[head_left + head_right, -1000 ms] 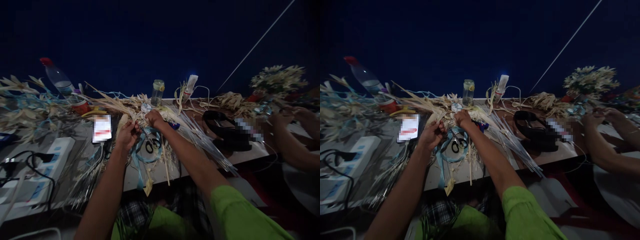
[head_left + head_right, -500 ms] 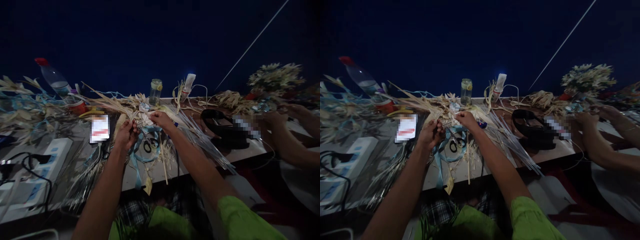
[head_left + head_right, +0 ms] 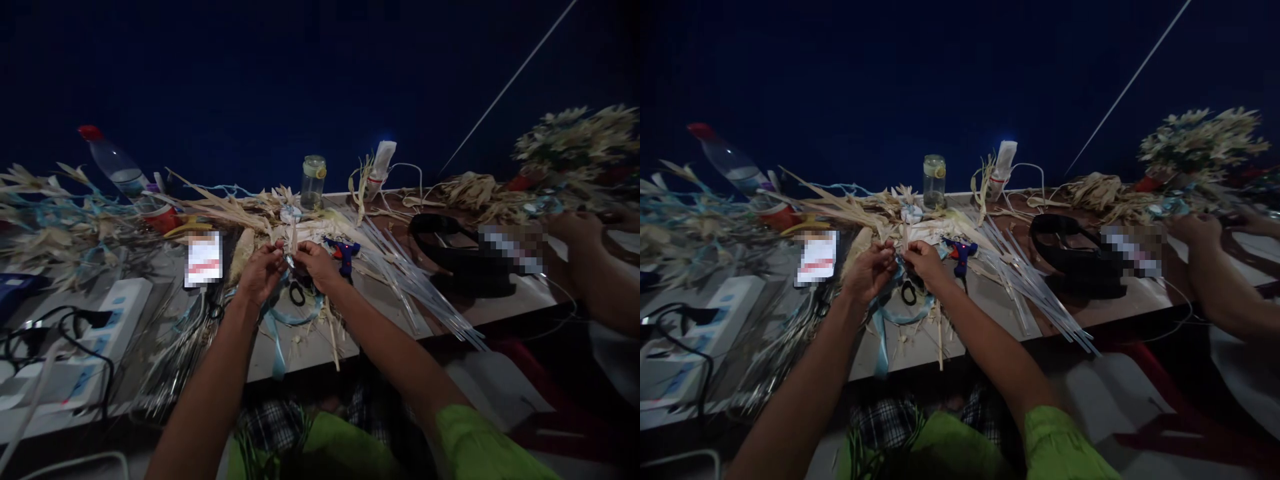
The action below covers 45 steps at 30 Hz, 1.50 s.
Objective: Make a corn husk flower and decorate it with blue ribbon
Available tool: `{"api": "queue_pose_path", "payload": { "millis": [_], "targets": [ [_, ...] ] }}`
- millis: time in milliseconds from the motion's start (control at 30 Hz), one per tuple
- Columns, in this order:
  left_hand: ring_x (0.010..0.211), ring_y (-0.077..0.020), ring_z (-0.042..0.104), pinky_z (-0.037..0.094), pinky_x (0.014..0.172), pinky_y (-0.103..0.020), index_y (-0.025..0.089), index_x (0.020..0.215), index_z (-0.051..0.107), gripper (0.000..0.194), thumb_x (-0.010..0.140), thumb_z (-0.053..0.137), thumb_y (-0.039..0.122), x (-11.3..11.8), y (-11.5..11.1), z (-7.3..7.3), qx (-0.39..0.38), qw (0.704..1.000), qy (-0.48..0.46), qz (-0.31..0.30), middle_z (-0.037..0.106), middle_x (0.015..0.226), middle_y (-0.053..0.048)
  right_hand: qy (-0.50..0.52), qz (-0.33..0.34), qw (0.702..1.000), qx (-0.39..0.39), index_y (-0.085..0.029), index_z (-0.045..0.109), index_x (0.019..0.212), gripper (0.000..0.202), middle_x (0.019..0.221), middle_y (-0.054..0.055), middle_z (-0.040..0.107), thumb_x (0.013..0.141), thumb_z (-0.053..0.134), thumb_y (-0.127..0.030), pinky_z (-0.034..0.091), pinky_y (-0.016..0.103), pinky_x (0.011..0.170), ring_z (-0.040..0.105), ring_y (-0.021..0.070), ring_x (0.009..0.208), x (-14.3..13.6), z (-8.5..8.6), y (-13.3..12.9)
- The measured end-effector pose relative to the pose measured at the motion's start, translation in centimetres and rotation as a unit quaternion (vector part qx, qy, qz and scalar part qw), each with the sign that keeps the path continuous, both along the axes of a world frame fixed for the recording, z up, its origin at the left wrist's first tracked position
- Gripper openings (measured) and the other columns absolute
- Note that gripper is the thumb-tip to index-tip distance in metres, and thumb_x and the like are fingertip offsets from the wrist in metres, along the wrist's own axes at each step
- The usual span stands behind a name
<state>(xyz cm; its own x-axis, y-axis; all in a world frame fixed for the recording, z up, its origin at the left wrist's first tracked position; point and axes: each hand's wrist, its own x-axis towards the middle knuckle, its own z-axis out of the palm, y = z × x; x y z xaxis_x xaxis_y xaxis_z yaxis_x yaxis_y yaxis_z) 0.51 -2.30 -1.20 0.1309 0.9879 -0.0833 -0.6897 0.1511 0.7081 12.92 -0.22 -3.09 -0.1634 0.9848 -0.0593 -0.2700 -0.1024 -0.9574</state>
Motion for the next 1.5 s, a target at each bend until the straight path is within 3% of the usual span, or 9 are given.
{"api": "queue_pose_path", "payload": {
  "millis": [300, 467, 633, 833, 1033, 1500],
  "targets": [
    [0.053, -0.0048, 0.052, 0.042, 0.052, -0.015, 0.014, 0.079, 0.055, 0.028, 0.057, 0.071, 0.013, 0.5, 0.1, -0.1, -0.053, 0.996, 0.072, 0.026, 0.057, 0.062, 0.003, -0.086, 0.025, 0.992, 0.091, -0.018, 0.051, 0.069, 0.013, 0.061, -0.005, 0.048, 0.063, 0.057, -0.028, 0.036, 0.020, 0.055, 0.042, 0.0082, 0.057, -0.1, -0.6, 0.1],
    [0.056, -0.0060, 0.056, 0.044, 0.056, -0.016, 0.013, 0.076, 0.054, 0.029, 0.054, 0.073, 0.013, 0.9, 0.1, -0.3, -0.056, 0.994, 0.091, 0.027, 0.060, 0.063, 0.002, -0.108, 0.023, 0.988, 0.103, -0.017, 0.052, 0.069, 0.010, 0.062, -0.005, 0.049, 0.064, 0.056, -0.025, 0.038, 0.021, 0.058, 0.043, 0.0083, 0.059, -0.2, -0.5, -0.2],
    [0.049, -0.0048, 0.052, 0.042, 0.050, -0.015, 0.014, 0.069, 0.052, 0.029, 0.052, 0.075, 0.016, 0.9, 0.1, -0.4, -0.064, 0.990, 0.116, 0.043, 0.055, 0.056, 0.005, -0.102, 0.031, 0.988, 0.111, -0.017, 0.054, 0.073, 0.015, 0.069, -0.003, 0.054, 0.064, 0.058, -0.027, 0.042, 0.023, 0.065, 0.049, 0.0095, 0.065, 0.3, 0.3, -0.5],
    [0.044, -0.0035, 0.047, 0.035, 0.042, -0.014, 0.014, 0.071, 0.052, 0.028, 0.054, 0.075, 0.019, 0.9, 0.1, -0.6, -0.057, 0.990, 0.128, 0.031, 0.052, 0.054, 0.005, -0.139, -0.027, 0.976, 0.163, -0.018, 0.058, 0.088, 0.027, 0.087, 0.002, 0.055, 0.066, 0.060, -0.034, 0.043, 0.024, 0.064, 0.051, 0.0095, 0.068, 1.1, 1.3, -0.4],
    [0.039, -0.0014, 0.037, 0.029, 0.037, -0.014, 0.016, 0.071, 0.050, 0.029, 0.057, 0.074, 0.023, 1.0, -0.1, -0.6, -0.041, 0.987, 0.155, 0.021, 0.045, 0.051, 0.008, -0.162, -0.037, 0.967, 0.195, -0.017, 0.054, 0.067, 0.014, 0.066, -0.002, 0.051, 0.071, 0.055, -0.030, 0.040, 0.024, 0.066, 0.048, 0.0106, 0.066, 1.0, 1.1, -0.1],
    [0.037, -0.0007, 0.028, 0.025, 0.037, -0.015, 0.015, 0.073, 0.049, 0.025, 0.063, 0.070, 0.023, 1.0, 0.1, -0.6, -0.016, 0.992, 0.122, 0.016, 0.038, 0.051, 0.009, -0.149, -0.003, 0.976, 0.159, -0.017, 0.051, 0.068, 0.020, 0.057, -0.004, 0.043, 0.076, 0.048, -0.036, 0.033, 0.022, 0.055, 0.036, 0.0086, 0.055, 0.9, 0.0, 0.4]
  ]
}}
